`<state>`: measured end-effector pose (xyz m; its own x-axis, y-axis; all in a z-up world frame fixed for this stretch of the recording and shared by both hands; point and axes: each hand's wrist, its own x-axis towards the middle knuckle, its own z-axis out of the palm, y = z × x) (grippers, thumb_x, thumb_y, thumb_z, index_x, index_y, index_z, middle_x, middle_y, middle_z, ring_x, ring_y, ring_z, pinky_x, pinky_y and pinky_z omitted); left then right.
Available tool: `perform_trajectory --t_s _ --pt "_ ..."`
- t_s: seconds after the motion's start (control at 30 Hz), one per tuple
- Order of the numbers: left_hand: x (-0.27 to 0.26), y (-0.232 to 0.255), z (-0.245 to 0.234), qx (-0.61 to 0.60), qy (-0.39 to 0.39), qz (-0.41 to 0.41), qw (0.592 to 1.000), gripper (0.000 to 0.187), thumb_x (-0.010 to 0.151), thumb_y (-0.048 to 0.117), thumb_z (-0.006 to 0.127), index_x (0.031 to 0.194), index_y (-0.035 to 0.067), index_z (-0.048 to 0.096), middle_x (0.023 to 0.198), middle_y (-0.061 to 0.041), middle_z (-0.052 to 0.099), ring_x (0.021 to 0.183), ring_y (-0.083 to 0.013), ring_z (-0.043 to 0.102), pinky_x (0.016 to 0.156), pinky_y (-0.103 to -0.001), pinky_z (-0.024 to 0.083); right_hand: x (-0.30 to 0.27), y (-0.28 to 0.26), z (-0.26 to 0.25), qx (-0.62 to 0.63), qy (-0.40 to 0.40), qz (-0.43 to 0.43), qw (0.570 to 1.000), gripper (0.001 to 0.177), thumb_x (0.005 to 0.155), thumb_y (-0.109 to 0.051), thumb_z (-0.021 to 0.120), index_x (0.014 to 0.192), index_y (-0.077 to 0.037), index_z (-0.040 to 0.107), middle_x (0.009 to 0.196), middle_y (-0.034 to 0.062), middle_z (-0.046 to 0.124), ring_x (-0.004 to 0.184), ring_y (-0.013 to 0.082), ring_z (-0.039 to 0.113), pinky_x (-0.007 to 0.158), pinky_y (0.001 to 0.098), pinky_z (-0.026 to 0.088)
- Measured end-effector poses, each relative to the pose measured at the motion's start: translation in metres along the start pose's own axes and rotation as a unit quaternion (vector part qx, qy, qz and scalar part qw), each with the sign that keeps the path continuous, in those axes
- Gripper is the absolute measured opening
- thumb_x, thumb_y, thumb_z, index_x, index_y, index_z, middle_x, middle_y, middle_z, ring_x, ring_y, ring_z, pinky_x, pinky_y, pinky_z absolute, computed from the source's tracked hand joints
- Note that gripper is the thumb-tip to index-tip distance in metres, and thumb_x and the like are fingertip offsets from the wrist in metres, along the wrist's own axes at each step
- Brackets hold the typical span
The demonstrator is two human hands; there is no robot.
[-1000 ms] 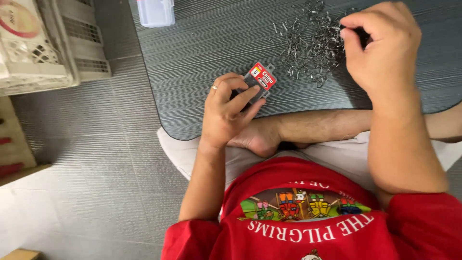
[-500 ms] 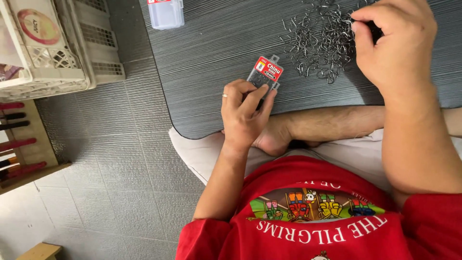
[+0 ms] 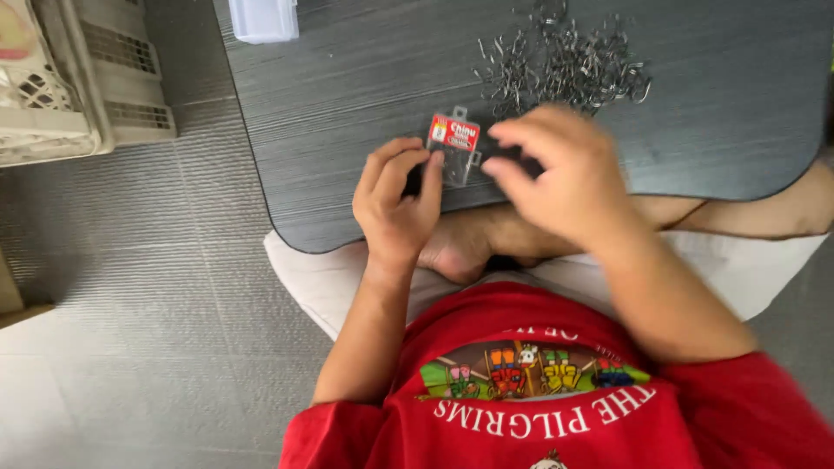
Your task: Sorting a pile of small metal fishing hooks into a plastic compartment box while sitting on the floor.
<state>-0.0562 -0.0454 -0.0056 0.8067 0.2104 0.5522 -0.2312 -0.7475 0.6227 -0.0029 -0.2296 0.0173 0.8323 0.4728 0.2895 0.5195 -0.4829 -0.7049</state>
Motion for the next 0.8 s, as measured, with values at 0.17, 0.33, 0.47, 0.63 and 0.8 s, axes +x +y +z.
perform_trajectory --t_s 0.17,0.33,0.47,0.63,0.8 --pt "0.001 -0.004 -0.001 -0.034 -0.031 0.037 0.998 0.025 0.078 0.016 0.074 0.101 0.007 0.068 0.111 -0.012 0.063 0.097 -0.0299 0.066 0.085 -0.039 0.055 -0.002 -0.007 0.031 0.032 0.066 -0.021 0.997 0.042 0.081 -0.005 0.078 0.118 0.001 0.060 0.087 0.0122 0.066 0.066 0.0268 0.062 0.063 0.0407 0.049" --pt "0.004 -0.007 -0.005 -0.059 -0.095 0.031 0.993 0.048 0.068 0.010 0.075 0.114 0.006 0.064 0.121 -0.015 0.056 0.108 -0.0330 0.061 0.095 -0.043 0.050 0.004 -0.005 0.028 0.021 0.000 0.001 1.000 0.044 0.077 -0.002 0.077 0.118 0.001 0.062 0.085 0.0099 0.067 0.065 0.0239 0.063 0.058 0.0379 0.048" --pt "0.003 -0.008 -0.007 -0.054 -0.094 0.023 0.994 0.045 0.071 0.003 0.076 0.114 0.006 0.065 0.120 -0.013 0.058 0.104 -0.0307 0.064 0.092 -0.040 0.053 0.000 0.001 0.034 -0.012 0.004 -0.031 0.999 0.050 0.076 0.002 0.076 0.123 -0.001 0.061 0.086 0.0075 0.067 0.071 0.0227 0.065 0.063 0.0379 0.051" --pt "-0.003 -0.018 -0.005 -0.045 -0.116 0.017 0.992 0.057 0.070 0.006 0.079 0.125 0.010 0.061 0.124 -0.009 0.059 0.108 -0.0265 0.063 0.096 -0.038 0.051 0.007 -0.002 0.036 -0.046 0.065 -0.084 0.993 0.027 0.084 -0.005 0.077 0.110 -0.010 0.071 0.083 -0.0043 0.067 0.066 0.0125 0.063 0.062 0.0273 0.051" --pt "0.007 -0.018 -0.021 -0.156 -0.235 -0.083 0.956 0.097 0.076 0.008 0.084 0.149 0.009 0.020 0.142 -0.016 0.051 0.121 -0.0269 0.059 0.107 -0.037 0.047 0.027 -0.025 0.019 0.008 -0.005 -0.057 0.998 0.042 0.094 0.006 0.065 0.132 -0.002 0.050 0.113 0.0149 0.072 0.079 0.0173 0.067 0.056 0.0229 0.047"
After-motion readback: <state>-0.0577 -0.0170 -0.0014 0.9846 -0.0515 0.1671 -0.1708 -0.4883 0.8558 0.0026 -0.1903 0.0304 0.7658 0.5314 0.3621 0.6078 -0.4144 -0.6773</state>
